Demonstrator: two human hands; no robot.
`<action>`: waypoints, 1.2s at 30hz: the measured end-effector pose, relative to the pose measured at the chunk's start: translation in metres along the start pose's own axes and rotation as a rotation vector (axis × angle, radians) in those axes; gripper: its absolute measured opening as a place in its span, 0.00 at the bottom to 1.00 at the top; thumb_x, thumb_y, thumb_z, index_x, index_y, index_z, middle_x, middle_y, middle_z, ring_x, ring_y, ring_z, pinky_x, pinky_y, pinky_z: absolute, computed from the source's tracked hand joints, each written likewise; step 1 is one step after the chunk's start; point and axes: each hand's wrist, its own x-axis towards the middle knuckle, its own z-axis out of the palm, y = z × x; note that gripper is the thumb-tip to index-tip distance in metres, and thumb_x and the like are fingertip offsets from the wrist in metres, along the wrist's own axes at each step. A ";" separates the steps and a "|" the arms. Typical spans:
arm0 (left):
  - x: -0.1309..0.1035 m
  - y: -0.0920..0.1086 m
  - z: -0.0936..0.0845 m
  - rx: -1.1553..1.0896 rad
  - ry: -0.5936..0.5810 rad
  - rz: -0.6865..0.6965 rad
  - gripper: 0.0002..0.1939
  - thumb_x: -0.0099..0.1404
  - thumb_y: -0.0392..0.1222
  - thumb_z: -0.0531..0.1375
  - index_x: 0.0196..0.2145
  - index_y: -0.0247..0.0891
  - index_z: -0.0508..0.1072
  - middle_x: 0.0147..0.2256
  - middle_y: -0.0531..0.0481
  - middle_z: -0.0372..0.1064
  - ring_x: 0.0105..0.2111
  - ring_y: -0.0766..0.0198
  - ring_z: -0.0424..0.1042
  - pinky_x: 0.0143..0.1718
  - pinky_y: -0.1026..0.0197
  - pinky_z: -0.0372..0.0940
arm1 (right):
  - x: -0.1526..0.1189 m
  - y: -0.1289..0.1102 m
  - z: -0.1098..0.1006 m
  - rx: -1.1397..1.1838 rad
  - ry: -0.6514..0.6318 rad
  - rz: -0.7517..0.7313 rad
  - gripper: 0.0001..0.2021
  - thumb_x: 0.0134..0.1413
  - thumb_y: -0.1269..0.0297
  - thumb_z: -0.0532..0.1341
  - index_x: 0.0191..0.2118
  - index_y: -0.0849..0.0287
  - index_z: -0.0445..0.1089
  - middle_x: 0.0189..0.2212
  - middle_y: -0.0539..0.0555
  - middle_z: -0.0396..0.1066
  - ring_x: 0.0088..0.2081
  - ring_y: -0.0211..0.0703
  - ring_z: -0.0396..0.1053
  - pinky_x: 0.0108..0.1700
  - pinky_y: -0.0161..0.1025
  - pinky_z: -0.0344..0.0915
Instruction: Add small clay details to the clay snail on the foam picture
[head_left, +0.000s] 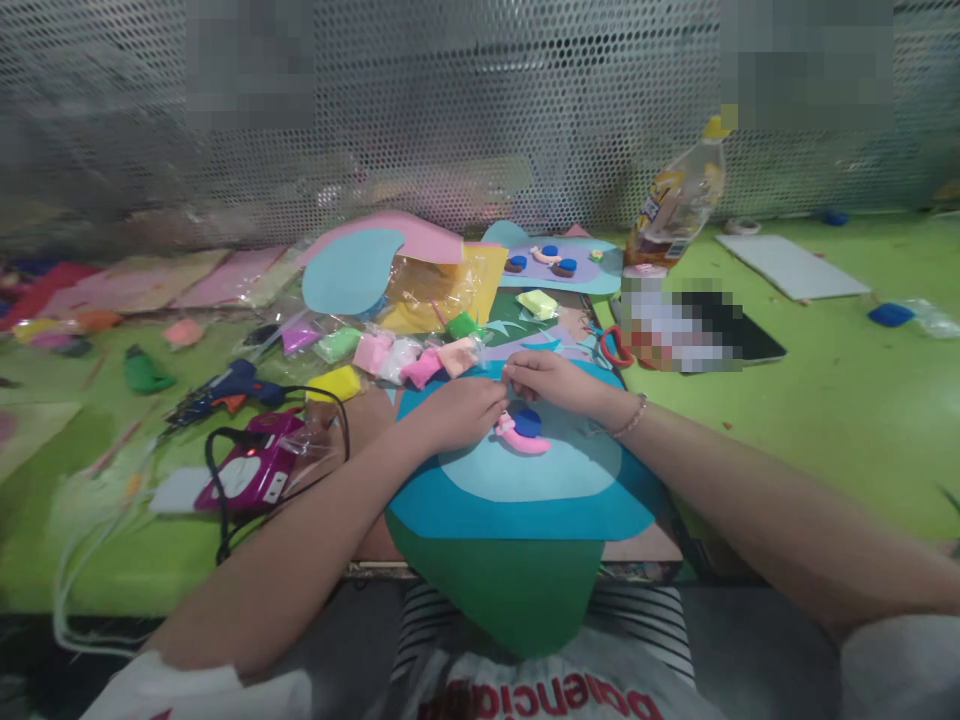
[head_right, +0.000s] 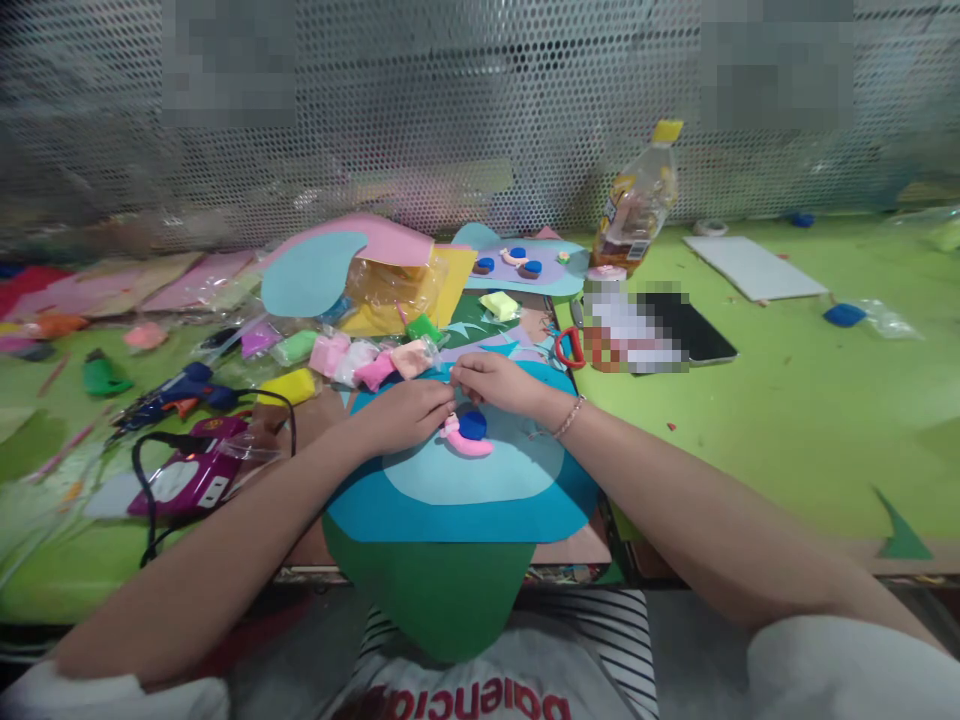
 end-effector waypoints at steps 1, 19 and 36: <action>0.000 0.000 0.000 -0.006 0.001 -0.003 0.13 0.68 0.37 0.45 0.29 0.37 0.64 0.30 0.47 0.67 0.33 0.59 0.67 0.34 0.58 0.58 | 0.000 0.001 0.000 0.001 -0.001 -0.006 0.11 0.61 0.67 0.50 0.28 0.61 0.64 0.19 0.48 0.59 0.22 0.33 0.58 0.24 0.30 0.56; -0.001 -0.001 -0.004 -0.137 0.000 -0.041 0.14 0.69 0.40 0.44 0.27 0.38 0.62 0.29 0.51 0.66 0.32 0.62 0.65 0.32 0.60 0.55 | -0.001 -0.003 0.000 -0.009 -0.003 0.031 0.11 0.62 0.68 0.50 0.29 0.61 0.64 0.20 0.48 0.60 0.23 0.33 0.60 0.25 0.30 0.57; -0.001 -0.003 -0.004 -0.131 0.012 -0.052 0.14 0.69 0.40 0.45 0.28 0.37 0.64 0.30 0.51 0.67 0.32 0.63 0.66 0.32 0.61 0.57 | -0.002 -0.002 0.000 -0.028 0.009 0.022 0.11 0.62 0.69 0.50 0.28 0.61 0.63 0.19 0.48 0.60 0.23 0.33 0.60 0.25 0.30 0.57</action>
